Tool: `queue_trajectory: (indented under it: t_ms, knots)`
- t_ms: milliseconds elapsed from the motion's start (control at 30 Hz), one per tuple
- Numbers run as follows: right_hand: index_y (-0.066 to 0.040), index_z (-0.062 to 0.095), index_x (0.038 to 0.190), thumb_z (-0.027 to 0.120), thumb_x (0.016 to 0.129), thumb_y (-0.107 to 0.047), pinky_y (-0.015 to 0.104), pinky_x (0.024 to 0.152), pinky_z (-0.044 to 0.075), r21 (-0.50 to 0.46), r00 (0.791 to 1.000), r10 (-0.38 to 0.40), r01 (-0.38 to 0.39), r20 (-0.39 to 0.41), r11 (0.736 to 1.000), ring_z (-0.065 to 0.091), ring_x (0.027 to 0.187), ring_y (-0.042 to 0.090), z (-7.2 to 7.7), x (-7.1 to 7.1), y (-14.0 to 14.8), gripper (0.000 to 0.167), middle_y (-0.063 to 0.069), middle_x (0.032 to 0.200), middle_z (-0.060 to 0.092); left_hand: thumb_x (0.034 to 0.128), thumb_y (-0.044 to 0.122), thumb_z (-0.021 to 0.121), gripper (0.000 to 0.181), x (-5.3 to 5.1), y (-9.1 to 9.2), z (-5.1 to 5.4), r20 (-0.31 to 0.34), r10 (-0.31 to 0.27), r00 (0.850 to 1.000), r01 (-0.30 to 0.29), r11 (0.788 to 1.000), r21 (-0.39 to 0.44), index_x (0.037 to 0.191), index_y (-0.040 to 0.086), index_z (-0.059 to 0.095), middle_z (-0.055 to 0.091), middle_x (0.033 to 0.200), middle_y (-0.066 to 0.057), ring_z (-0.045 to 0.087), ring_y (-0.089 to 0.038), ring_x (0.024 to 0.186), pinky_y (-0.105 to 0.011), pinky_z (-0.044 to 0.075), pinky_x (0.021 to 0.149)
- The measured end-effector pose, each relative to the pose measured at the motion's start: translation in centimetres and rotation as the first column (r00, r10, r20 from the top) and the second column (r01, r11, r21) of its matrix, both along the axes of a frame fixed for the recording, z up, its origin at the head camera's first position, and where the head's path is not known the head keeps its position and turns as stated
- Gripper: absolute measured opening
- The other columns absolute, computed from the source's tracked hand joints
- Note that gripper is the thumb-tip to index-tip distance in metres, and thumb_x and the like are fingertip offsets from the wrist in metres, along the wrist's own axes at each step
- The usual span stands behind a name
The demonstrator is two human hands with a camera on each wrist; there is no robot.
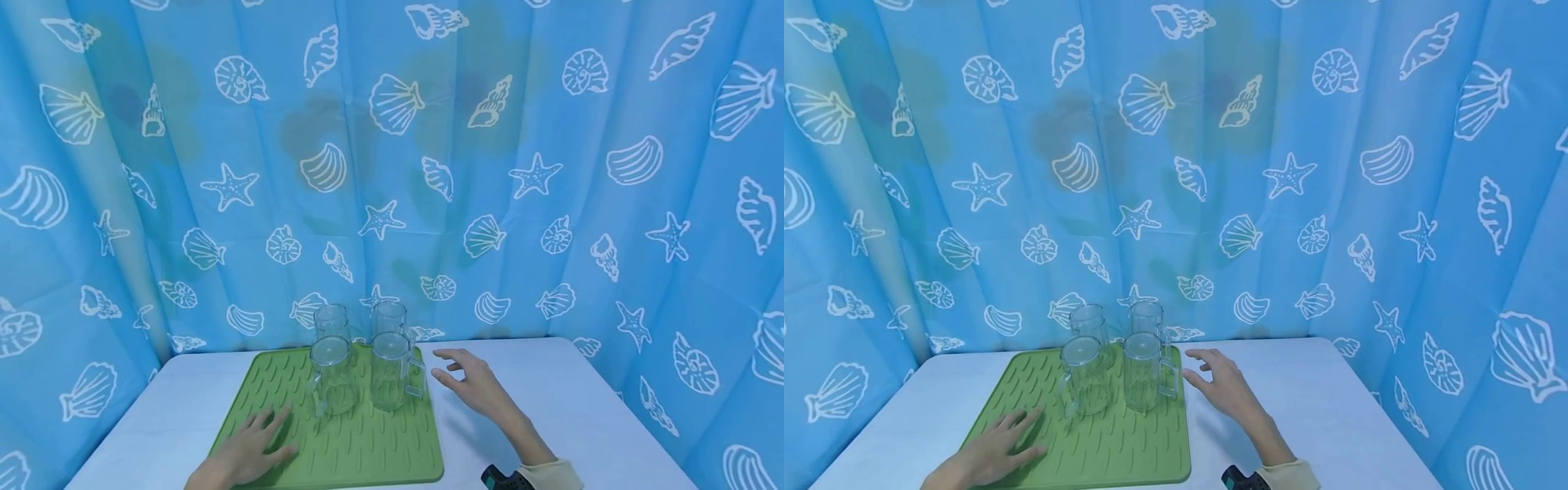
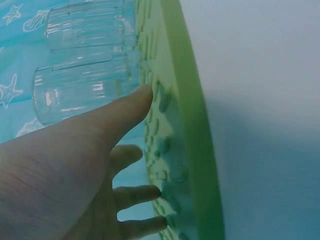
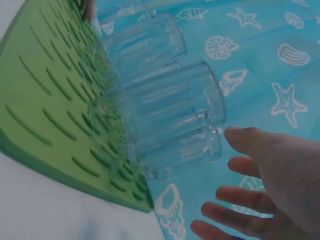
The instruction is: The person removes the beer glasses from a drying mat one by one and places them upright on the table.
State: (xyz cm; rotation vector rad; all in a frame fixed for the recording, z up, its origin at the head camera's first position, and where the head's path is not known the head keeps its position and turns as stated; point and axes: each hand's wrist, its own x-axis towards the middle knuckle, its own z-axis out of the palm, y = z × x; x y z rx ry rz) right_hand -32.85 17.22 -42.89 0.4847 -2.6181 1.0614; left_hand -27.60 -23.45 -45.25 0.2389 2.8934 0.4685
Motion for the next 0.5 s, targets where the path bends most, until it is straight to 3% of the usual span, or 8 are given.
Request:
queue_trajectory:
  t_ms: [267,500]
  knots:
    - [-0.012,0.06,0.131,0.062,0.097,-0.035,0.024,0.074,0.059,-0.19,0.984,0.153,-0.134,0.09,0.973,0.068,0.107,0.03,-0.7,-0.1,-0.6,0.041,0.014,0.124,0.066,0.0865,0.061,0.061,0.074,-0.4,-0.2,-0.7,-0.007,-0.032,0.999,0.032,0.999,-0.027,0.141,0.013,0.053,0.041,0.148,-0.027,0.032,-0.059,0.135,-0.074,0.031,0.102]
    - [-0.002,0.055,0.135,0.056,0.101,-0.027,0.026,0.082,0.059,-0.329,0.96,0.244,-0.188,0.136,0.925,0.066,0.11,0.033,-0.9,-0.3,-1.2,0.042,0.022,0.128,0.062,0.0864,0.063,0.06,0.076,-0.3,-0.2,-0.9,-0.002,-0.015,1.0,0.015,1.0,-0.023,0.143,0.013,0.051,0.04,0.15,-0.026,0.028,-0.063,0.135,-0.078,0.026,0.102]
